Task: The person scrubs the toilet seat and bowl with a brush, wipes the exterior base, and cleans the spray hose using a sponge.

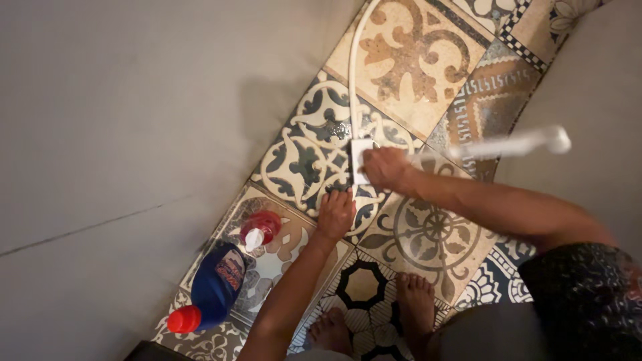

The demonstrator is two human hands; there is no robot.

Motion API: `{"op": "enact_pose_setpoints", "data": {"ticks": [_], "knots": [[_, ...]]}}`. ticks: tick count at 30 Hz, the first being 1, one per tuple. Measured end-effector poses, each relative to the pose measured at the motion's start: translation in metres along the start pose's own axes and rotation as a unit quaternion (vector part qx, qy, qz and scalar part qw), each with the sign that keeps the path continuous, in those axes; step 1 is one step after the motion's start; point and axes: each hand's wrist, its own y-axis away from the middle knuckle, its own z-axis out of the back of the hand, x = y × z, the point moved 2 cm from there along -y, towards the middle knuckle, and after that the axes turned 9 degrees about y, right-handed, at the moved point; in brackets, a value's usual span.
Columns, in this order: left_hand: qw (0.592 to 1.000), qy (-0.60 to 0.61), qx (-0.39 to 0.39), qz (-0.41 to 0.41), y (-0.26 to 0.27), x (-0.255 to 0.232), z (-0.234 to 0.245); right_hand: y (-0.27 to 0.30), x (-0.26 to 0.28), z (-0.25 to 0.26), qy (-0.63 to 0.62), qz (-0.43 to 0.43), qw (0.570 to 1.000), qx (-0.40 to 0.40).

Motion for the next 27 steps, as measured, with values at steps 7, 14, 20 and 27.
{"op": "enact_pose_setpoints", "data": {"ticks": [7, 14, 20, 27], "knots": [[0.998, -0.055, 0.019, -0.017, -0.001, -0.004, 0.004, -0.081, -0.072, 0.076, 0.017, -0.173, 0.981, -0.088], [1.000, -0.008, 0.002, 0.004, 0.000, -0.003, 0.005, 0.016, -0.013, 0.013, -0.084, -0.052, 0.992, 0.074], [1.000, -0.008, -0.002, -0.005, -0.003, -0.004, 0.006, 0.008, -0.001, 0.026, 0.076, -0.012, 0.996, -0.042], [1.000, -0.009, -0.006, -0.013, -0.013, -0.006, 0.016, -0.070, -0.033, 0.096, 0.061, -0.077, 0.993, -0.067]]}}
